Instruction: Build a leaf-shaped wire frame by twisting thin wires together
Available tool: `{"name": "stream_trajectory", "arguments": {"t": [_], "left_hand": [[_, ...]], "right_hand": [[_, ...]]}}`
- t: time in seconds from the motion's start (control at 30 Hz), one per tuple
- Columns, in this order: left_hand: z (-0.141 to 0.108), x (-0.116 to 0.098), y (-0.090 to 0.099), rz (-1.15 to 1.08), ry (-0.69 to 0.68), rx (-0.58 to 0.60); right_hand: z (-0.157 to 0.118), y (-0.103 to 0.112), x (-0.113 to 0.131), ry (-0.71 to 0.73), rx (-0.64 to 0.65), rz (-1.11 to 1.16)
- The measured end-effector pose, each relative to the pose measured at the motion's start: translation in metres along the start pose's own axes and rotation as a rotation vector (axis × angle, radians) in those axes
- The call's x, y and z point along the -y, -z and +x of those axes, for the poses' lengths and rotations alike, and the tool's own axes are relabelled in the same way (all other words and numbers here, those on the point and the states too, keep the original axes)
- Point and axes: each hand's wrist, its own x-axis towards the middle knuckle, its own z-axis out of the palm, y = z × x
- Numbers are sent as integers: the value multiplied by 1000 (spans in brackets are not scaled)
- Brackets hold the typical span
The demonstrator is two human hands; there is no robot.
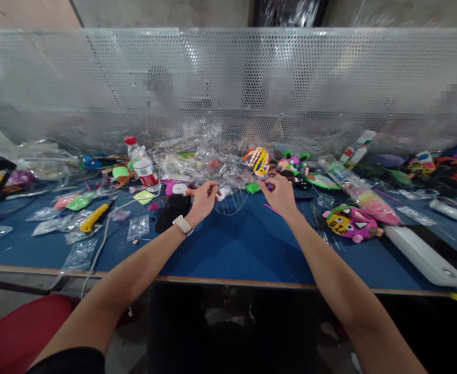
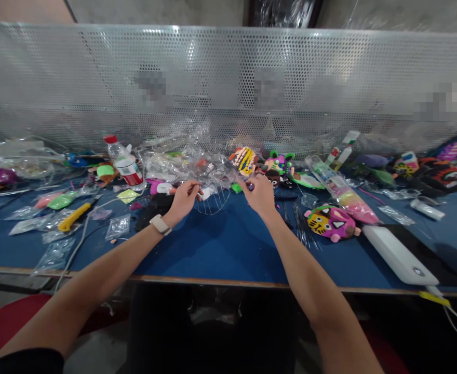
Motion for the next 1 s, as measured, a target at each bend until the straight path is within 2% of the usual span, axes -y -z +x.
{"name": "stream_trajectory", "arguments": {"t": [0.27, 0.53, 0.83, 1.0], "left_hand": [[-2, -4, 1, 27, -9, 24], [2, -7, 1, -21, 36, -28], [2, -14, 1, -127, 68, 86], [2, -17, 0, -129, 51, 111]], "right_hand": [[-1, 3, 5, -20, 5, -3], [2, 7, 0, -88, -23, 104], [3, 12, -4, -65, 5, 89], [3, 12, -7, -83, 15, 107]]}}
